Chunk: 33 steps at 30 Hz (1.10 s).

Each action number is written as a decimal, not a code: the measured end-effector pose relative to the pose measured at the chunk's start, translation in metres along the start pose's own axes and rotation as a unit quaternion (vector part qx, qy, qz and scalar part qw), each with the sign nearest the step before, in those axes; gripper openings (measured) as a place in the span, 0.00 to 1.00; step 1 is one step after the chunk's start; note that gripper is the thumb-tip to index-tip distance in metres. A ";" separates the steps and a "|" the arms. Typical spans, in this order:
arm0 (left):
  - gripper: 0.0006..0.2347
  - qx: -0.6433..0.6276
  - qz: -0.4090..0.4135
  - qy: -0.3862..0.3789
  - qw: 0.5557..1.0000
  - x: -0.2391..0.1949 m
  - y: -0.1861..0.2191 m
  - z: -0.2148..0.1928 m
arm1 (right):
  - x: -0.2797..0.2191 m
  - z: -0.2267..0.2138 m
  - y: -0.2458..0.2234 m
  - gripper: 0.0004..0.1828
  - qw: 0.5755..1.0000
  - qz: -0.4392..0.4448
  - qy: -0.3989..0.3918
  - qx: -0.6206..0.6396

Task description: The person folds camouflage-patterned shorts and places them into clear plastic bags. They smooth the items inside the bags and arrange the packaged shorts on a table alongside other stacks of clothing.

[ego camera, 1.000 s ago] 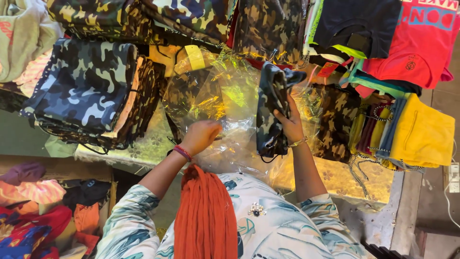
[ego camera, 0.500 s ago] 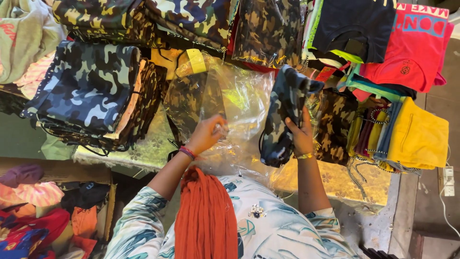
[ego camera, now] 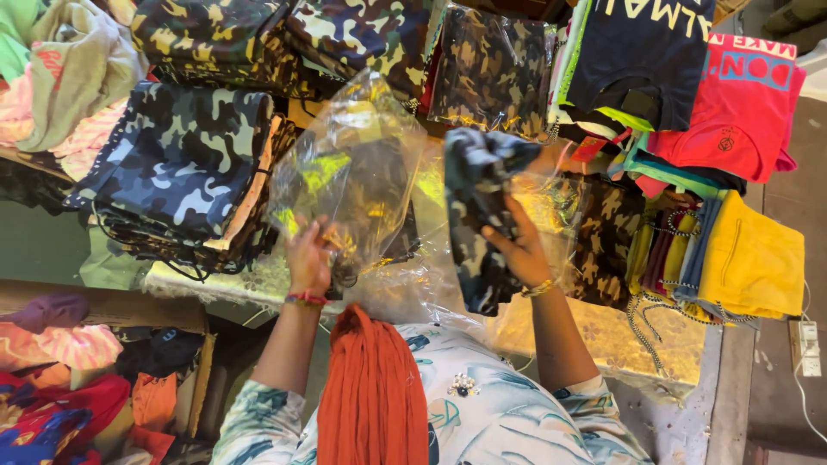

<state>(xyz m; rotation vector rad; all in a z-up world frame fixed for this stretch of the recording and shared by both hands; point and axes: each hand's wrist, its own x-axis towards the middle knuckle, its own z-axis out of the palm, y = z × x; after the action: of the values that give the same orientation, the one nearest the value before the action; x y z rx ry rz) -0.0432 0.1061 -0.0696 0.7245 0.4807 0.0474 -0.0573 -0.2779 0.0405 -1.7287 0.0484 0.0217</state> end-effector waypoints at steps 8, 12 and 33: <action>0.13 0.135 0.027 0.048 0.989 -0.014 -0.052 -0.081 | 0.033 0.102 -0.028 0.35 0.948 -0.158 -0.167 -0.219; 0.14 0.204 0.041 0.073 0.975 -0.030 -0.013 -0.050 | 0.042 0.133 0.013 0.38 0.881 -0.043 -0.248 -0.400; 0.26 0.773 0.482 -0.059 0.409 -0.036 0.070 0.051 | 0.036 0.104 0.064 0.41 0.928 -0.066 -0.255 -0.262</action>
<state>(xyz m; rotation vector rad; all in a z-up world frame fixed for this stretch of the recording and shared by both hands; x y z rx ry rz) -0.0443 0.1191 0.0236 2.8281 -0.3236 0.7242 -0.0224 -0.1860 -0.0401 -2.2038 -0.5000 0.4185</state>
